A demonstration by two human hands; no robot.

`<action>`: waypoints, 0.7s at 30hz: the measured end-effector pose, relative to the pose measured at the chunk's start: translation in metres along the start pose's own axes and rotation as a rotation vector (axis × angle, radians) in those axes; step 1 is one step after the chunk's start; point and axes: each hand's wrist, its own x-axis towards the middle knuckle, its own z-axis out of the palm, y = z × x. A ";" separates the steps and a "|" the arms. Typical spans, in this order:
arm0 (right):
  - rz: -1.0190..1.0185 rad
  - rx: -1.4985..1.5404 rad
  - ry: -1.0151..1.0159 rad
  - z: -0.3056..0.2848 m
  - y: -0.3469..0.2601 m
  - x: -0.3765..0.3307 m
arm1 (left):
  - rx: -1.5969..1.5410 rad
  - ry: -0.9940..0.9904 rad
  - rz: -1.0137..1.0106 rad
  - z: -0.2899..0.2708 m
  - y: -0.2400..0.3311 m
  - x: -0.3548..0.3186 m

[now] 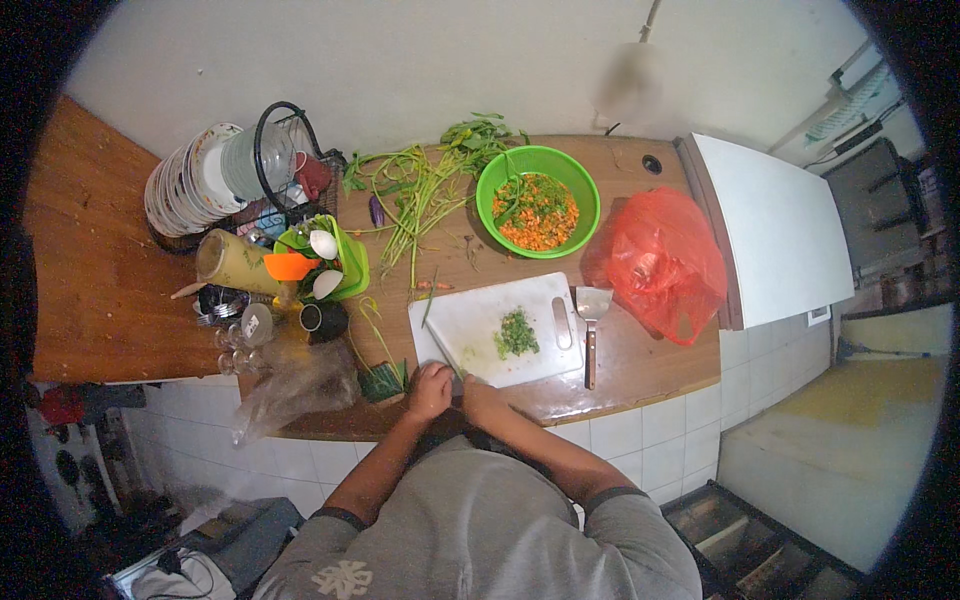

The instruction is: The person chops green vegetables on a white cutting board using a knife and uses a spatula to transfer the pieces into a green bowl.

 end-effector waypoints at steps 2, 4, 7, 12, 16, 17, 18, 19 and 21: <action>0.051 -0.015 -0.063 0.003 0.000 0.004 | -0.010 0.024 -0.029 0.003 -0.003 0.000; 0.004 -0.002 -0.067 0.001 -0.001 0.008 | -0.020 0.051 -0.062 0.005 -0.008 -0.004; -0.041 0.019 -0.056 -0.003 0.001 0.013 | -0.047 0.072 -0.088 0.004 -0.006 0.003; 0.024 -0.031 -0.095 -0.002 -0.004 0.013 | -0.009 -0.028 -0.053 -0.001 -0.005 0.006; -0.041 -0.033 -0.068 -0.009 -0.008 0.016 | -0.046 0.004 -0.021 0.001 -0.013 -0.001; -0.066 -0.005 -0.051 -0.007 -0.005 0.016 | -0.052 0.001 -0.022 0.000 -0.011 0.000; -0.061 -0.006 -0.054 -0.006 -0.001 0.017 | -0.003 -0.009 -0.001 -0.001 -0.009 0.001; -0.058 -0.028 -0.040 -0.007 0.003 0.019 | 0.046 -0.019 0.020 -0.001 -0.008 0.004; -0.063 -0.036 -0.054 -0.002 0.000 0.013 | 0.055 -0.043 -0.005 -0.002 -0.009 0.003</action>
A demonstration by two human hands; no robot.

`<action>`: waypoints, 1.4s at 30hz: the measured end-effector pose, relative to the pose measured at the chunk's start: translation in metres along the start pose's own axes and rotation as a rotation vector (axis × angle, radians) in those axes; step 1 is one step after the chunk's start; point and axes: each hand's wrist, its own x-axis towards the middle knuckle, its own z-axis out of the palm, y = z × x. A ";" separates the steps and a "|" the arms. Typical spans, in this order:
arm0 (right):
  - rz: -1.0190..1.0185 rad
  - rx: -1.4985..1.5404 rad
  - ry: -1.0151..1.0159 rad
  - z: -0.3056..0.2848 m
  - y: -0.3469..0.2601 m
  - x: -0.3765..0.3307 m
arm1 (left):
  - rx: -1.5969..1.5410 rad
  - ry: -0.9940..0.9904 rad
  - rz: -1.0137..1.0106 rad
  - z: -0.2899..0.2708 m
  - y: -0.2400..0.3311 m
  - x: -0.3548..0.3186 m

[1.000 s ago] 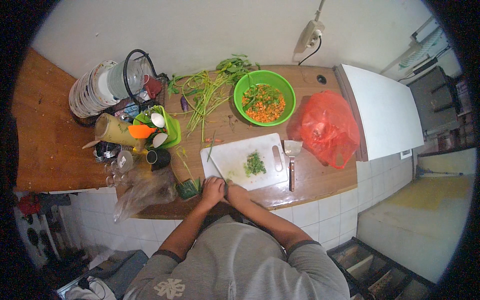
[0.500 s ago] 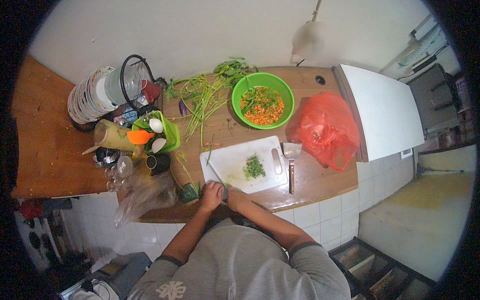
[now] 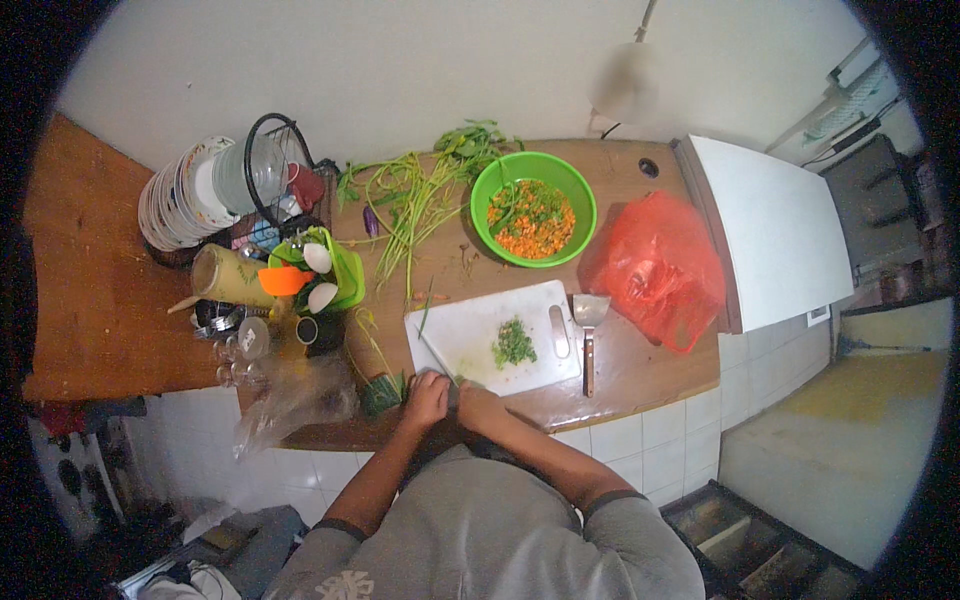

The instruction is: The person chops green vegetables on a white cutting board using a knife and uses a spatula to transfer the pieces into a green bowl.

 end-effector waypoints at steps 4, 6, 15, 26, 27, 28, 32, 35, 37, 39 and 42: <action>0.033 0.007 -0.005 -0.012 -0.010 0.000 | -0.014 0.043 0.000 0.002 -0.007 -0.005; 0.014 0.035 0.017 -0.012 -0.009 0.000 | -0.054 0.044 0.010 0.001 -0.009 0.000; 0.062 -0.035 -0.059 -0.017 -0.013 0.000 | -0.039 -0.044 -0.066 -0.009 -0.003 0.004; -0.017 -0.030 0.010 -0.017 -0.008 -0.016 | -0.026 0.005 -0.046 -0.005 0.002 0.003; 0.007 -0.033 -0.001 -0.016 -0.009 -0.014 | 0.025 -0.009 -0.049 -0.004 0.001 0.004; -0.004 -0.025 0.014 -0.016 -0.008 -0.013 | 0.077 -0.023 -0.051 -0.004 0.001 0.005; -0.084 0.032 0.110 -0.008 -0.004 -0.008 | 0.031 -0.002 -0.035 -0.005 0.002 0.005; -0.121 0.081 0.221 0.000 0.011 -0.008 | 0.069 -0.039 -0.017 -0.005 0.009 0.008; -0.109 0.115 0.259 0.006 0.020 -0.012 | 0.099 -0.029 -0.048 -0.003 0.015 0.011; -0.073 0.200 0.325 0.009 0.026 -0.015 | 0.087 -0.002 -0.123 0.004 0.018 0.010; -0.020 0.248 0.300 0.009 0.029 -0.020 | 0.068 0.067 -0.229 0.014 0.016 0.009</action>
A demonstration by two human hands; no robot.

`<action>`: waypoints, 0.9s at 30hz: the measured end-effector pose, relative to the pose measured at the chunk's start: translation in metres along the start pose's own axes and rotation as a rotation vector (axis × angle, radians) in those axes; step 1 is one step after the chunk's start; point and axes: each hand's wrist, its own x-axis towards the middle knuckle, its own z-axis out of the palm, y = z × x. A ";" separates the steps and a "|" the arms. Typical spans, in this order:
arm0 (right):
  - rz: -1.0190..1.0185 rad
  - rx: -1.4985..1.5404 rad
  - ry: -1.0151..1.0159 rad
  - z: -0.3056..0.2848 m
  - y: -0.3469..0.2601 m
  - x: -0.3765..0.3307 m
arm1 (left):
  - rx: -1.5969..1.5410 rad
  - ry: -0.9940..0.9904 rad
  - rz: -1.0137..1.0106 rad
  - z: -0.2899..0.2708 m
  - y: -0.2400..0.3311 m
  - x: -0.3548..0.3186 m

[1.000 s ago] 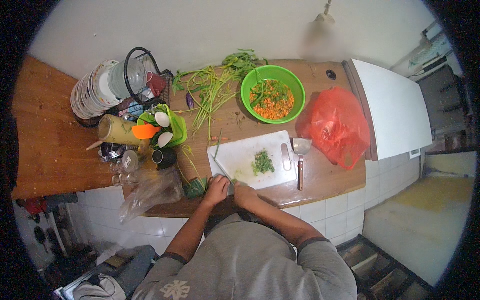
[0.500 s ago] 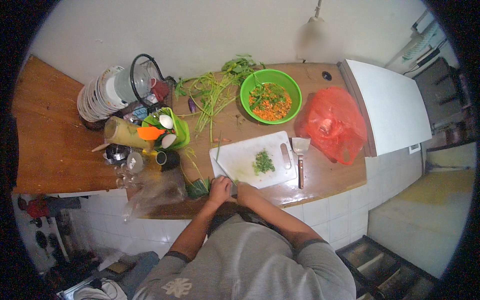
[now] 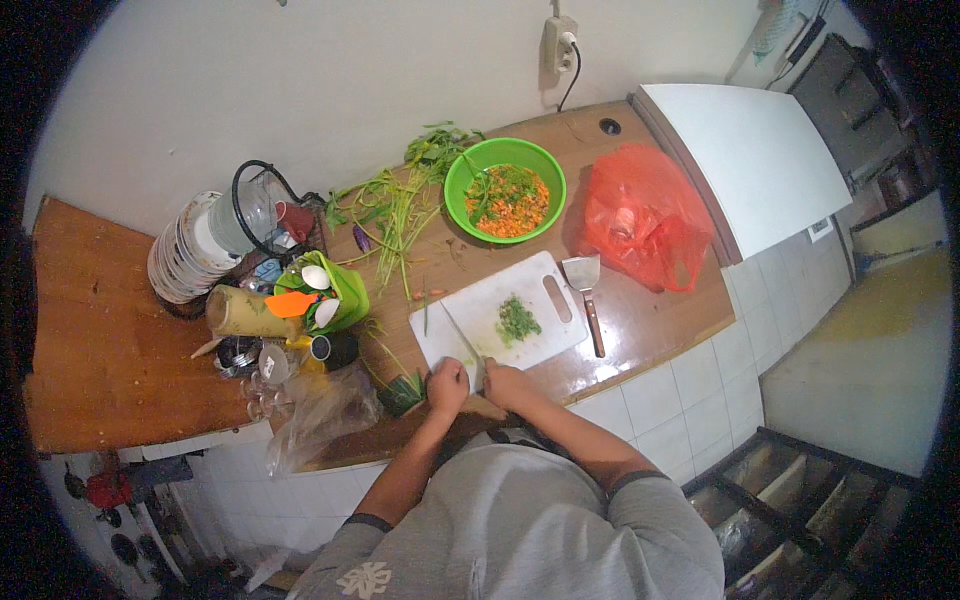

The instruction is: The person chops green vegetables on a white cutting board using a knife and uses a spatula to transfer the pieces into a green bowl.

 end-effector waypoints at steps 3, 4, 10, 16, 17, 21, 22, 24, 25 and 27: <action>0.034 0.020 -0.002 0.001 0.001 -0.002 | -0.041 0.033 -0.024 0.003 -0.002 0.001; 0.035 0.020 -0.004 0.002 0.001 -0.002 | -0.074 0.030 -0.021 0.003 -0.002 0.001; 0.044 -0.021 -0.063 0.004 -0.003 0.004 | -0.019 0.031 -0.045 0.002 0.005 0.006; 0.033 -0.130 -0.119 -0.004 0.006 0.009 | -0.032 0.042 0.039 0.000 0.016 0.023; 0.049 -0.147 -0.130 -0.011 0.000 0.007 | -0.033 0.047 0.029 -0.001 0.014 0.024; 0.067 -0.230 -0.205 -0.026 -0.011 0.010 | -0.019 0.025 0.035 0.001 0.005 0.024; 0.043 -0.197 -0.209 -0.027 -0.012 0.001 | -0.030 0.005 0.009 0.002 0.003 0.021; 0.033 -0.219 -0.232 -0.026 -0.016 -0.004 | -0.025 0.036 0.023 0.002 0.006 0.024; 0.026 -0.222 -0.226 -0.024 -0.015 0.002 | -0.024 0.048 0.020 0.003 0.006 0.024; 0.076 -0.192 -0.164 -0.018 -0.015 -0.002 | -0.026 0.022 0.006 0.005 0.007 0.023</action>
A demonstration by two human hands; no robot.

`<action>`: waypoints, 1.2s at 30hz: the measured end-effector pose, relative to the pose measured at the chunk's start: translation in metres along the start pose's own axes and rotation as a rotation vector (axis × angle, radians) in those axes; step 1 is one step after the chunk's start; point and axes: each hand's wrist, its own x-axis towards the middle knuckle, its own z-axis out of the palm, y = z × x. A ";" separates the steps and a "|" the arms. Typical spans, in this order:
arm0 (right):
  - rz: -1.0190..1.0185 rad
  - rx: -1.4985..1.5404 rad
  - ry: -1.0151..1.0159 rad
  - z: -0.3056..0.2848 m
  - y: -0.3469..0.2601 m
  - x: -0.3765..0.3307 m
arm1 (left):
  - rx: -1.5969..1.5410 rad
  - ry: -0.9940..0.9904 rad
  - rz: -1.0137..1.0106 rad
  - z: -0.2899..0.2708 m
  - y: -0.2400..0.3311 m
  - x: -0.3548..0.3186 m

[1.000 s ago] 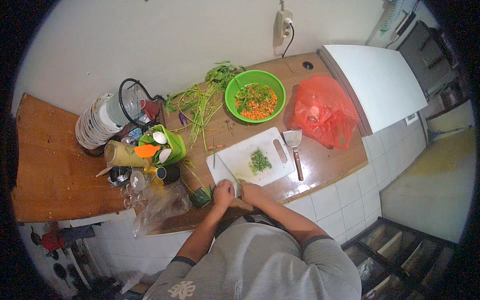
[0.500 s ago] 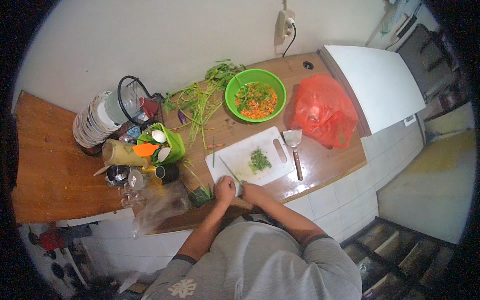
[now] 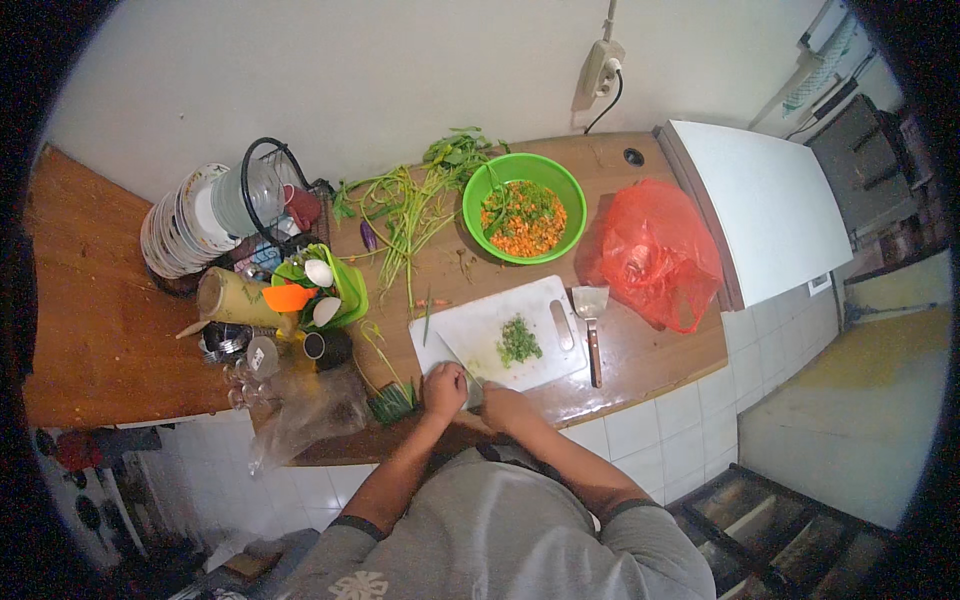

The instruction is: The person chops green vegetables on a white cutting board using a knife and uses a spatula to transfer the pieces into a green bowl.

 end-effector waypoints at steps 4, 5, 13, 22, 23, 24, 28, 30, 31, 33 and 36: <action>-0.019 0.117 0.083 0.010 -0.003 0.002 | 0.056 0.060 0.034 0.001 0.001 -0.002; -0.010 0.124 0.075 0.015 -0.001 0.002 | 0.071 0.071 0.036 0.002 0.003 -0.007; -0.144 0.212 0.086 -0.009 -0.026 -0.008 | 0.078 0.059 -0.046 0.006 0.007 -0.007; -0.057 0.184 0.077 0.025 -0.021 0.013 | 0.001 0.091 -0.059 0.012 0.004 -0.009; -0.058 0.182 0.074 0.027 -0.021 0.015 | 0.000 0.092 -0.062 0.013 0.002 -0.010; -0.054 0.188 0.087 0.028 -0.022 0.020 | 0.019 0.105 -0.030 0.013 -0.002 -0.011; -0.071 0.146 0.150 0.032 -0.006 0.039 | -0.031 0.038 0.015 0.000 0.006 -0.010; -0.074 0.133 0.158 0.022 -0.005 0.033 | 0.027 0.024 0.062 -0.005 0.004 -0.015; -0.068 0.121 0.172 0.018 -0.005 0.029 | 0.081 0.004 0.118 -0.008 0.003 -0.016; -0.051 0.172 0.198 0.020 0.017 0.031 | 0.097 -0.038 0.192 -0.012 0.005 -0.018; -0.059 0.133 0.234 0.025 0.030 0.025 | 0.097 -0.010 0.204 -0.019 -0.015 -0.030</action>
